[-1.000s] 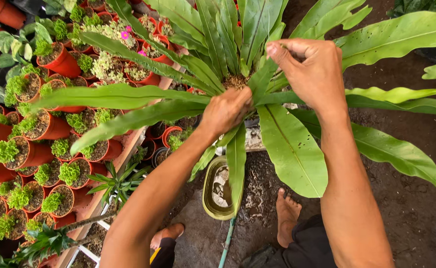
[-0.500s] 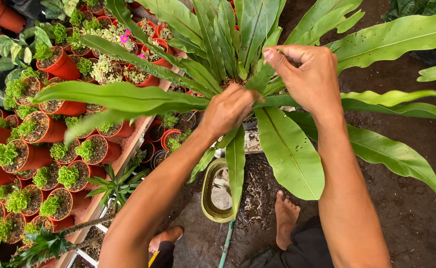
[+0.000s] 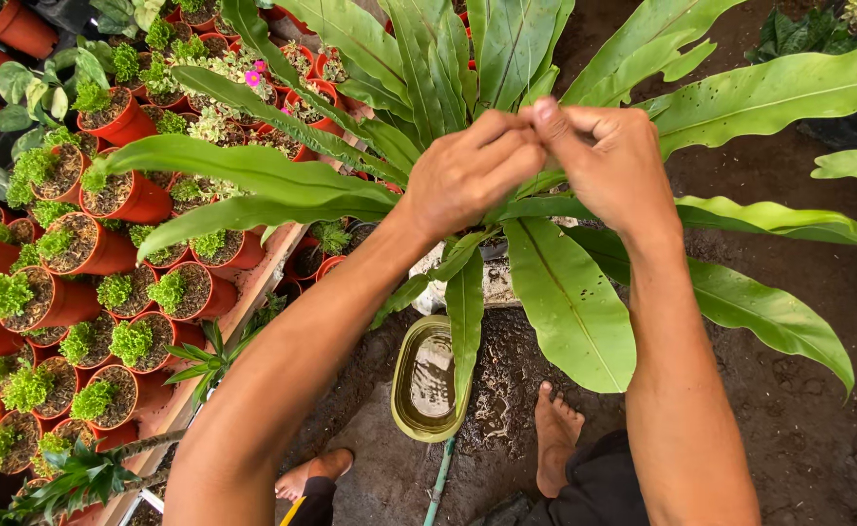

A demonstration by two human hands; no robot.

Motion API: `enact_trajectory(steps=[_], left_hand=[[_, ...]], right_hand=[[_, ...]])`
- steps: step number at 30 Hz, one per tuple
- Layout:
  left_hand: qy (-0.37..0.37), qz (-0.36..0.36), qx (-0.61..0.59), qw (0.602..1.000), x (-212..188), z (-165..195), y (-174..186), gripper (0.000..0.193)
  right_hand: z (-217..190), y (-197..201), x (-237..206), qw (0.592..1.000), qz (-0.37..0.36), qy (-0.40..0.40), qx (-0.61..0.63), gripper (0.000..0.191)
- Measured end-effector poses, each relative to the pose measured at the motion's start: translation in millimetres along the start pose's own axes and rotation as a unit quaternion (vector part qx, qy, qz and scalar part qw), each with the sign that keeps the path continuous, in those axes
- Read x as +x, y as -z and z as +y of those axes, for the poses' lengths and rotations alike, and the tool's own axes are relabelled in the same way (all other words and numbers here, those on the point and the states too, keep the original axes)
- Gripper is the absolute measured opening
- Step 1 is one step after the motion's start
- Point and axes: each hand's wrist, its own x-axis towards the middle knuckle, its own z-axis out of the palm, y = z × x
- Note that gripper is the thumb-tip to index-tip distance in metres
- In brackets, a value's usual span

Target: The person kneels beside a large potted bird's nest fern and wipes each leaf with a wet cloth, moving from leaf to leaf and occasionally dipping the cloth into a small container of water. The person also wipes the pot and the surrounding area.

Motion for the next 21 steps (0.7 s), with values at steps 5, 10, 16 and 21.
enact_trajectory(steps=[5,10,16,21], left_hand=[[0.055,0.074,-0.027,0.995,2.3,13.3,1.5,0.018],[0.082,-0.116,0.002,0.99,-17.8,23.4,-2.2,0.022],[0.1,0.027,-0.043,0.994,2.8,11.0,-6.1,0.017],[0.138,0.065,-0.057,0.987,24.4,7.3,5.4,0.014]], right_hand=[[4.9,1.1,1.5,0.997,-0.033,-0.041,0.061,0.052],[5.8,1.8,0.3,0.999,-0.011,-0.006,0.046,0.054],[5.6,5.2,-0.9,0.994,-0.066,-0.001,0.088,0.058],[2.6,8.1,-5.5,0.987,-0.111,-0.002,0.12,0.045]])
